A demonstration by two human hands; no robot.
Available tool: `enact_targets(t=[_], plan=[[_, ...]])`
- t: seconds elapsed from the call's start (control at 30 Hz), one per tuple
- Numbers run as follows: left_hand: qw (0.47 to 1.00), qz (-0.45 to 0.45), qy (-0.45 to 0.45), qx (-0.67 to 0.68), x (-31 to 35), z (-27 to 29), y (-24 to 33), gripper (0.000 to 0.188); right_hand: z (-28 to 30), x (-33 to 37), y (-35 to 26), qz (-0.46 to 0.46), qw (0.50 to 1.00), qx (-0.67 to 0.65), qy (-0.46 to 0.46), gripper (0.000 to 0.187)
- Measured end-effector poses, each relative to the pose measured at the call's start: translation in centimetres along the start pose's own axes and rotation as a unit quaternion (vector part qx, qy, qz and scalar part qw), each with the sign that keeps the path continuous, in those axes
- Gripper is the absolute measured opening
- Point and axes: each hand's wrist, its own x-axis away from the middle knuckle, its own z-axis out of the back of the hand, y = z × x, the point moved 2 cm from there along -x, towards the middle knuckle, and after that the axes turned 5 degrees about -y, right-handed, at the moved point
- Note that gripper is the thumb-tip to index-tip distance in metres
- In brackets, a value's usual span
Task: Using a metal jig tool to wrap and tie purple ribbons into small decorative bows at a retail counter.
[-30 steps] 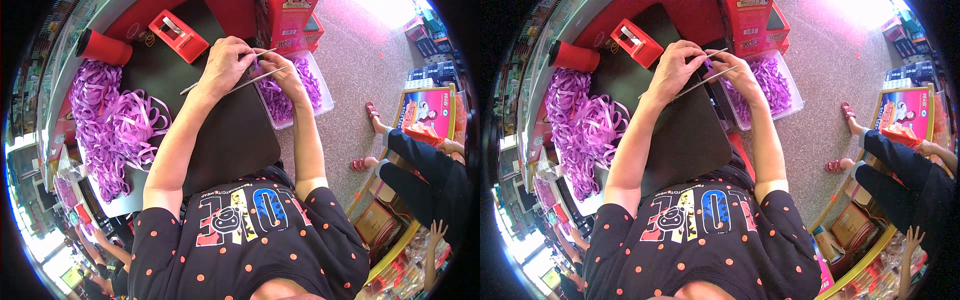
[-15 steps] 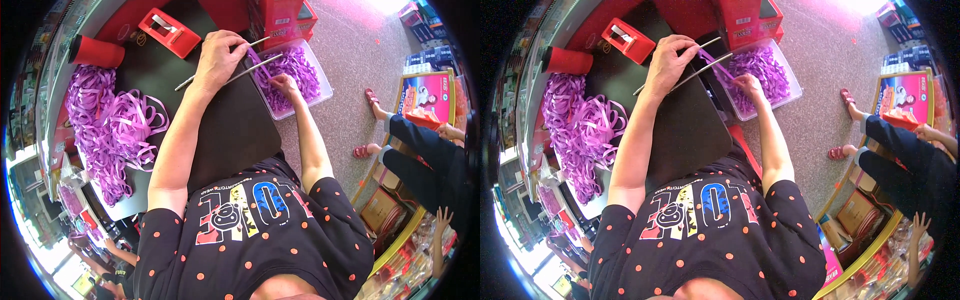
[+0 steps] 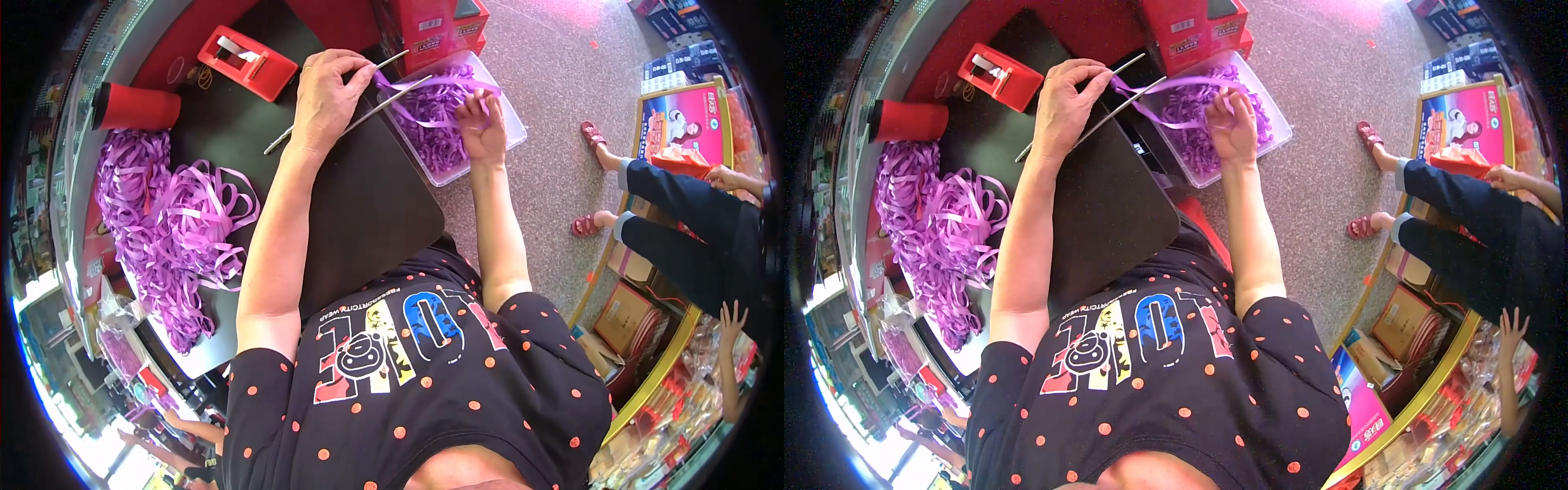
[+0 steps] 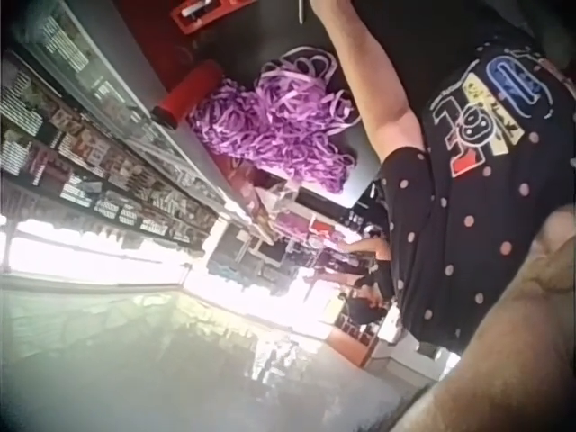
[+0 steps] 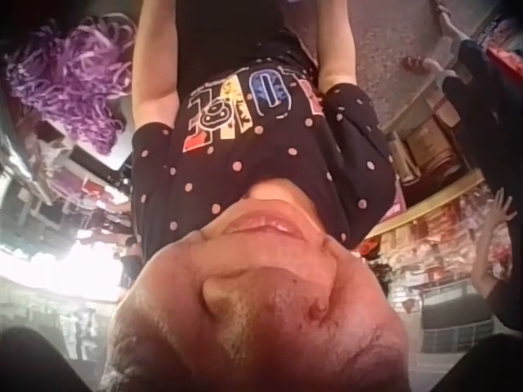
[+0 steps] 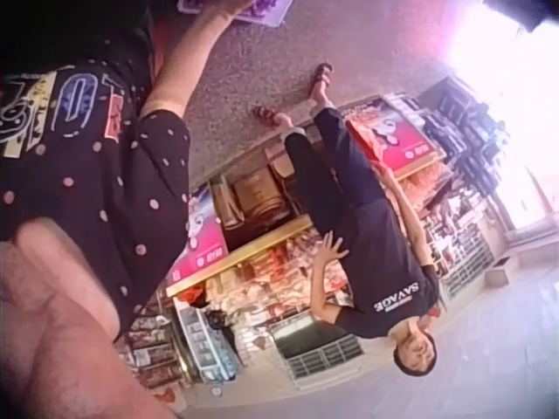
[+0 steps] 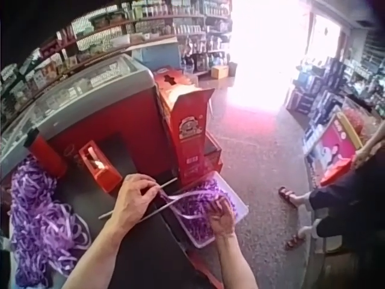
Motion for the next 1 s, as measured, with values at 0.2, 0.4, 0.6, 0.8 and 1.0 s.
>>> enact_targets(t=[0.2,0.4,0.6,0.8,1.0], plan=[[1.000,0.001,0.011,0.017,-0.1,-0.2,0.2,0.016,6.8,-2.4,0.3,-0.092,0.894,0.393,0.197,0.019],[1.000,0.000,0.012,0.021,-0.4,-0.3,0.3,0.017,9.8,-1.0,3.9,-0.156,0.635,0.740,0.159,0.030],[1.000,0.003,0.018,0.016,-0.2,-0.1,0.4,0.017,10.6,-0.6,6.4,-0.196,0.823,0.495,0.200,0.027],[1.000,0.003,0.007,0.011,-0.2,-0.2,0.5,0.018,11.8,-1.0,6.2,-0.069,0.810,0.543,0.210,0.021],[1.000,0.012,0.000,0.000,-0.2,-0.2,0.5,0.021,11.5,0.7,6.5,-0.164,0.682,0.689,0.181,0.020]])
